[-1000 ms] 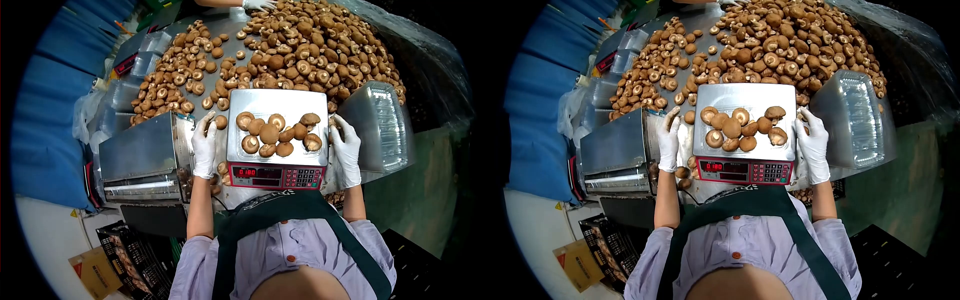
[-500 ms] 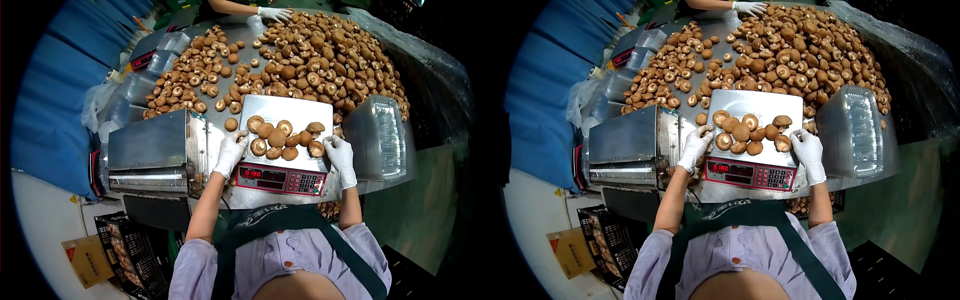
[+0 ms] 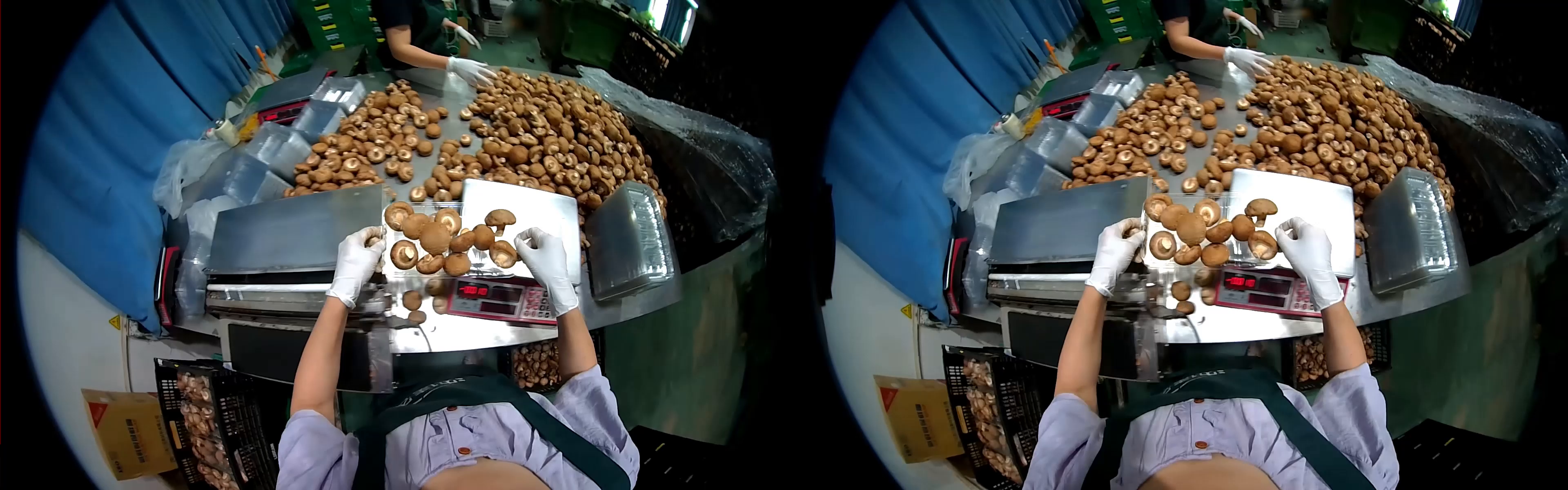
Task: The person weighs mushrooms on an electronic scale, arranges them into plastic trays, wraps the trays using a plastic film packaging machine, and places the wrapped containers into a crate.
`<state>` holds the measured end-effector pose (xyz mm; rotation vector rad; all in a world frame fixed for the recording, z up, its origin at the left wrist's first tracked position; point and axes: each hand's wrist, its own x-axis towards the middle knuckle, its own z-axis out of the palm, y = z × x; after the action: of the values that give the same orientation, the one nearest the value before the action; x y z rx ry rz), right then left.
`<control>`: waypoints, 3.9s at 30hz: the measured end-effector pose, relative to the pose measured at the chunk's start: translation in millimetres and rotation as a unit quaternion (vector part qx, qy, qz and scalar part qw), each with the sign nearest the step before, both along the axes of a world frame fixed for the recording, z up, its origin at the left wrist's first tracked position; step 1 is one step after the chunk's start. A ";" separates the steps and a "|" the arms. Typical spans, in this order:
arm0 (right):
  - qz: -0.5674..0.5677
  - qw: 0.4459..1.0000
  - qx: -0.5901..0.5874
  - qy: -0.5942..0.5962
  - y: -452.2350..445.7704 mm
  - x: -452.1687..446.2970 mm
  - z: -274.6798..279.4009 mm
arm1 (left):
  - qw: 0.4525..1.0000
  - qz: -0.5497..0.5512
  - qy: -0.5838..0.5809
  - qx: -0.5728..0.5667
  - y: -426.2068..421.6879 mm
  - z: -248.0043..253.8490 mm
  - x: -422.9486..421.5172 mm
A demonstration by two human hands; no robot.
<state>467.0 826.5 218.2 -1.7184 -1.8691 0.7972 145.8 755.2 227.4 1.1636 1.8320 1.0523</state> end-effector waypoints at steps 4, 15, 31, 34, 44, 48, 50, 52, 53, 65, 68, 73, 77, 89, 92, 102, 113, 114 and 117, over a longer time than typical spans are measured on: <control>0.050 0.997 0.044 -0.032 -14.1 -90.6 8.1 | 0.999 0.008 -0.039 -0.001 -38.9 9.1 -87.9; 0.097 0.993 0.031 -0.062 -25.2 -305.0 -6.8 | 0.997 0.067 0.006 -0.028 -64.4 -11.7 -298.3; 0.388 0.851 0.204 -0.291 -85.2 -255.3 48.0 | 0.805 -0.327 0.440 0.225 -137.7 18.6 -341.1; 0.509 0.766 0.293 -0.262 -85.2 -246.1 22.1 | 0.644 -0.435 0.588 0.222 -143.2 18.1 -345.8; 0.525 0.763 0.331 -0.180 -86.8 -244.4 -13.6 | 0.652 -0.400 0.590 0.259 -145.0 -2.6 -343.6; 0.490 0.791 0.325 -0.166 -92.4 -248.6 -11.2 | 0.655 -0.422 0.582 0.233 -147.7 4.6 -341.6; 0.477 0.802 0.315 -0.171 -93.2 -250.8 -10.2 | 0.672 -0.418 0.561 0.243 -146.4 4.3 -341.2; 0.471 0.827 0.268 -0.151 -90.5 -247.1 -21.5 | 0.698 -0.408 0.529 0.256 -144.0 -0.2 -343.5; 0.461 0.850 0.219 -0.131 -89.7 -244.9 -24.3 | 0.699 -0.407 0.528 0.257 -148.3 -2.4 -344.7; 0.127 0.983 0.016 0.135 -183.5 -164.2 60.9 | 0.965 -0.229 -0.130 -0.007 -222.2 5.1 -336.4; 0.169 0.962 0.203 0.065 -161.6 -164.9 56.9 | 0.963 -0.249 -0.099 -0.009 -205.1 5.8 -344.9; 0.316 0.897 0.255 -0.176 -140.8 -188.6 45.3 | 0.959 -0.279 -0.038 -0.013 -198.1 28.6 -338.0; 0.373 0.845 0.292 -0.249 -121.6 -215.7 25.5 | 0.962 -0.269 -0.027 -0.034 -201.3 30.8 -336.8; 0.503 0.711 0.373 -0.319 -61.0 -239.8 0.9 | 0.971 -0.238 -0.027 -0.031 -199.5 29.4 -336.2; 0.417 0.868 0.114 -0.244 -67.2 -253.6 7.5 | 0.971 -0.240 -0.014 -0.018 -194.7 29.7 -334.5; 0.464 0.834 0.280 -0.105 -72.5 -230.7 -4.1 | 0.963 -0.169 -0.210 0.009 -186.0 2.3 -327.9; 0.422 0.861 0.266 -0.098 -109.2 -198.8 1.7 | 0.970 -0.186 -0.136 -0.082 -218.2 18.8 -314.4; 0.423 0.861 0.267 -0.090 -114.1 -194.6 1.1 | 0.967 -0.190 -0.148 -0.081 -221.3 19.2 -317.1; 0.417 0.857 0.288 -0.092 -133.9 -184.2 3.6 | 0.965 -0.198 -0.152 -0.083 -237.6 32.3 -317.1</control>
<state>282.7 692.6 221.8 -0.5913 -2.6616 0.2642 -171.3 517.6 259.7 1.1347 1.3483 0.7786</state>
